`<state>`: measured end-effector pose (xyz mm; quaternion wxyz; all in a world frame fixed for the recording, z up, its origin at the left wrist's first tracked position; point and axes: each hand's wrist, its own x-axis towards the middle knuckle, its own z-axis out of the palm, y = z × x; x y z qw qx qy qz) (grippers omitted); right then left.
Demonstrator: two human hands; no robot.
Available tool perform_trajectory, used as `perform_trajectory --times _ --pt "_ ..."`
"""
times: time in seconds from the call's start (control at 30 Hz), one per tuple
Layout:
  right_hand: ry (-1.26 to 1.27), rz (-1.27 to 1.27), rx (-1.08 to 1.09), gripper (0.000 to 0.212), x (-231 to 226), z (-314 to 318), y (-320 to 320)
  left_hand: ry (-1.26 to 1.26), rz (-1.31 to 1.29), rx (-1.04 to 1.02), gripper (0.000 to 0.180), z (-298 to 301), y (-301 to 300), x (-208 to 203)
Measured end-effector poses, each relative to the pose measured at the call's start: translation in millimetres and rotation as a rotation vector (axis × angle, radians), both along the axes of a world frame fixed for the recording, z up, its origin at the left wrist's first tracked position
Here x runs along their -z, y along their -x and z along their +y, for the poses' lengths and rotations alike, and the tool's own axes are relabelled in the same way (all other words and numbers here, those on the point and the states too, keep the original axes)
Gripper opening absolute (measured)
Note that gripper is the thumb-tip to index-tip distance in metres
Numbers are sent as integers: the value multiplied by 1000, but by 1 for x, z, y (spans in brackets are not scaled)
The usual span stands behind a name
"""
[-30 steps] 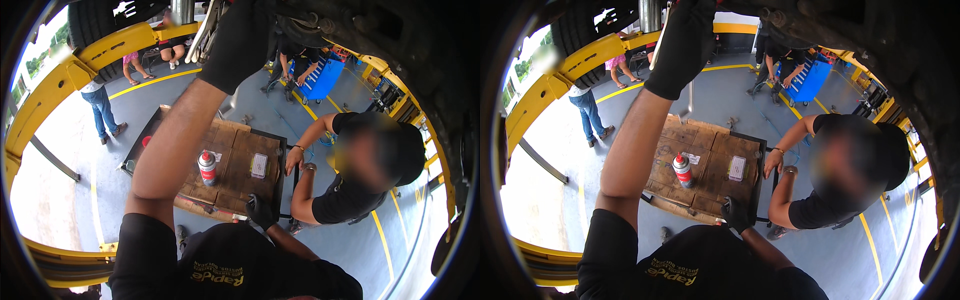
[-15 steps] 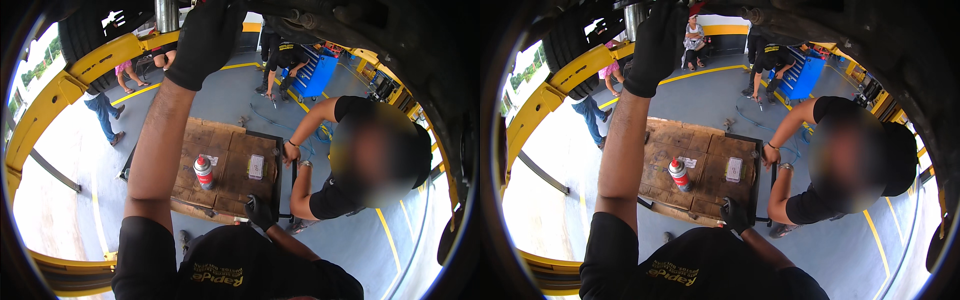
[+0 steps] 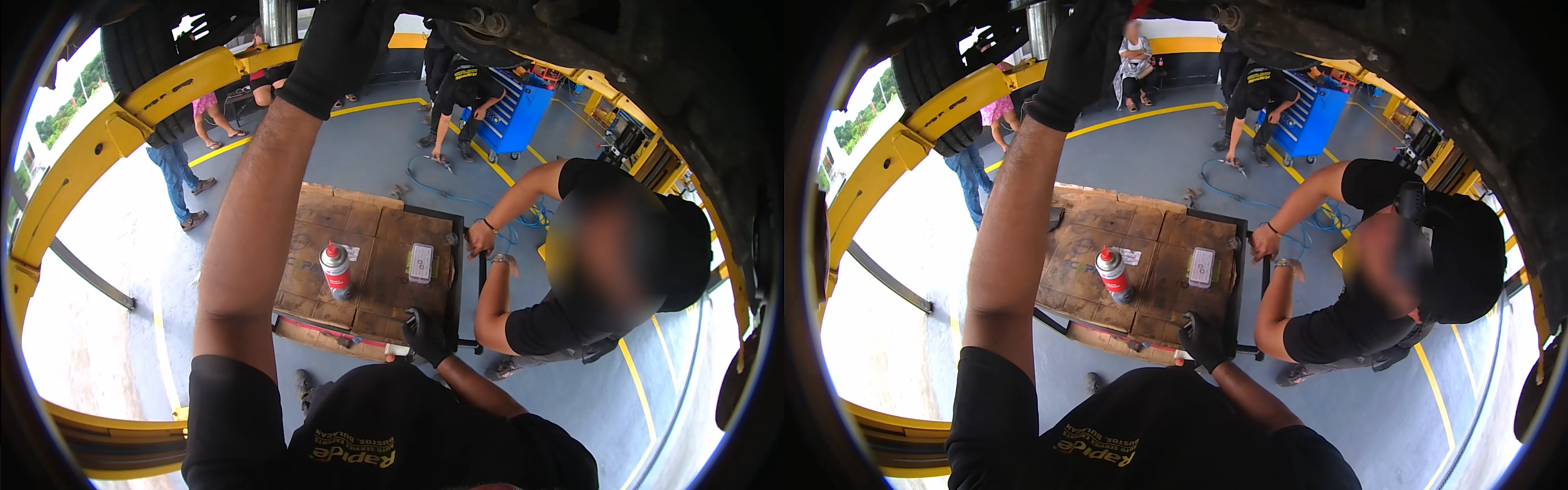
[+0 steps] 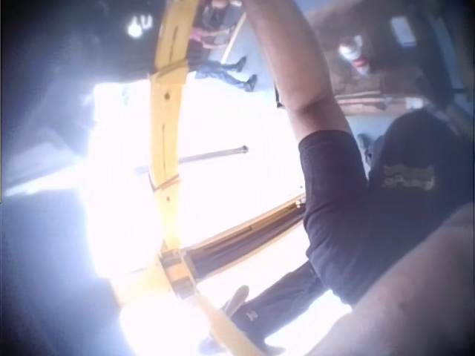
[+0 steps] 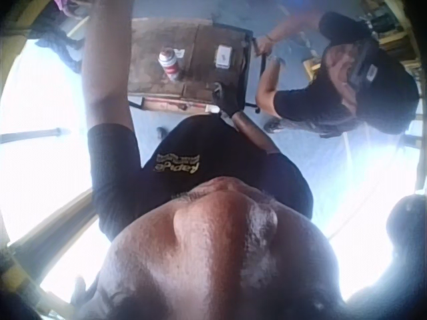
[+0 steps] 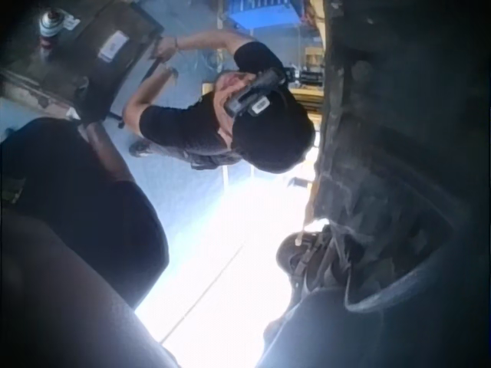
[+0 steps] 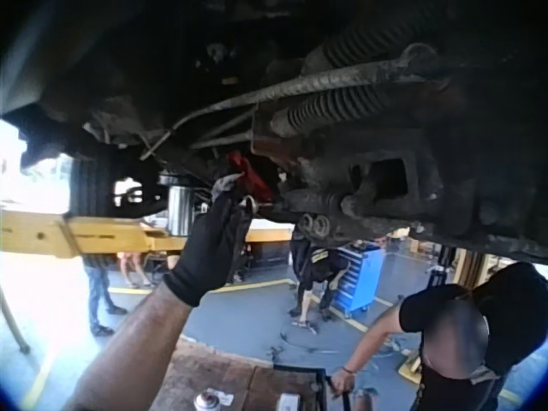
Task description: The person works under a raised vehicle, handling small parts and using a wrench to tighten bolts on the suspension. The person repeatedly reaches up to adjust components while a coworker stands nearby.
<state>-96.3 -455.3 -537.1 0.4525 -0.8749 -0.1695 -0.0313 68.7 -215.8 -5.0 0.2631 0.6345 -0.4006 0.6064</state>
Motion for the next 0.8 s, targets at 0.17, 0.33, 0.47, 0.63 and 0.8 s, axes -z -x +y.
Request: perform_trajectory --times 0.17,0.33,0.47,0.63,0.8 --pt "-1 -7 -1 41 -7 -1 1 -61 13 -8 45 3 3 -3" --pt "46 -15 38 43 -1 1 1 -29 49 -39 44 5 3 -7" --pt "-26 16 53 42 6 -2 0 374 390 334 35 -28 22 7" --pt "6 -96 76 43 11 -1 1 588 1125 932 28 -31 87 6" --pt "4 -83 50 43 7 0 -1 10 165 -54 34 2 29 16"
